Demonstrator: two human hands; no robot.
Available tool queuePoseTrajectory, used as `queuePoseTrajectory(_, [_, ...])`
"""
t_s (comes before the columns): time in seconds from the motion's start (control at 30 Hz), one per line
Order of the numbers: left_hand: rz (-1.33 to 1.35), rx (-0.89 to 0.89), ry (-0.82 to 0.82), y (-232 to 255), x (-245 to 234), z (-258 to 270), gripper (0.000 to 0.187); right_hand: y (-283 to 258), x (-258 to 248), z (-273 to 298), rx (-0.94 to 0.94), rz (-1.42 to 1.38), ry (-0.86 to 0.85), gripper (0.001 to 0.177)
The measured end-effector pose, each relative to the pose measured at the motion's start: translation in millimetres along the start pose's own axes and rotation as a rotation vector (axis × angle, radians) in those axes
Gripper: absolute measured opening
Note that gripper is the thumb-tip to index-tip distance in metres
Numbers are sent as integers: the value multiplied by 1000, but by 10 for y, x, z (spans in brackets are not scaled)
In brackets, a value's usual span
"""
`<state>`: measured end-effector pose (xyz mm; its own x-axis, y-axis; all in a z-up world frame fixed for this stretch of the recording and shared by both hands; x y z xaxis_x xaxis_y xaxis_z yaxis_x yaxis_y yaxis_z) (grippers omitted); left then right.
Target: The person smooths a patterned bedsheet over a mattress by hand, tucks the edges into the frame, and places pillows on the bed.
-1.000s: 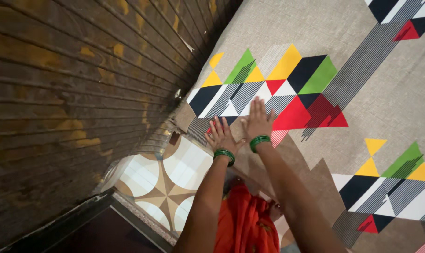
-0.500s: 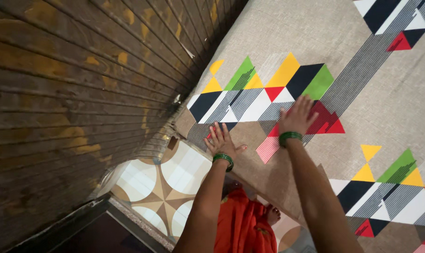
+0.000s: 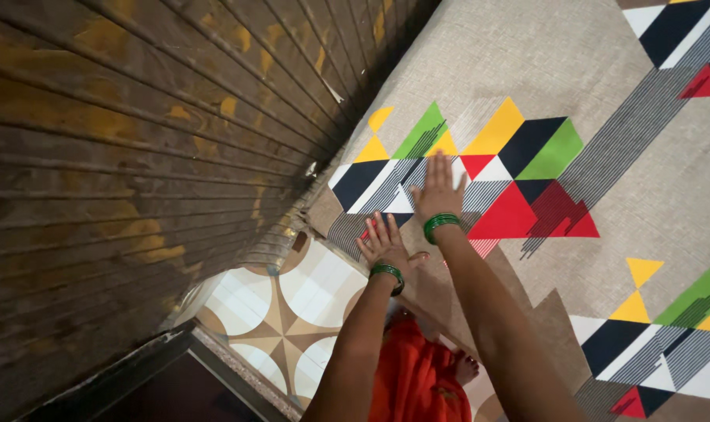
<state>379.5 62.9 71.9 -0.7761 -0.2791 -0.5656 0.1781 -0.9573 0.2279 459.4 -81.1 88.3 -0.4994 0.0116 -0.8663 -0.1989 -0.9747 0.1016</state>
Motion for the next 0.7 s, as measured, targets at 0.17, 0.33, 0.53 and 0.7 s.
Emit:
queuePoseTrajectory(0.17, [-78, 62, 60, -53, 79, -65, 136, -468, -15, 29, -251, 126, 87, 77])
queuePoseTrajectory(0.33, [-34, 64, 43, -42, 54, -46, 137, -442, 99, -9, -321, 98, 111, 75])
queuePoseTrajectory(0.53, [-13, 28, 33, -31, 38, 6, 140, 799, 228, -24, 284, -228, 325, 80])
queuePoseTrajectory(0.7, [-27, 18, 41, -27, 30, -63, 141, 1458, 273, 35, 503, -280, 142, 81])
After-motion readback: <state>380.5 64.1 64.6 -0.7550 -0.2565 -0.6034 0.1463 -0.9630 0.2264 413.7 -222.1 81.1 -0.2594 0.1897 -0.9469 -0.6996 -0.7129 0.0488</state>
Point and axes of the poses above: each hand's wrist, its own z-axis away from the middle knuckle, its own x-axis out of the palm, y = z × x, the point moved 5 cm from there along -z, towards the middle knuckle, and after that the axes turned 15 degrees about z, right-handed, at the moved point
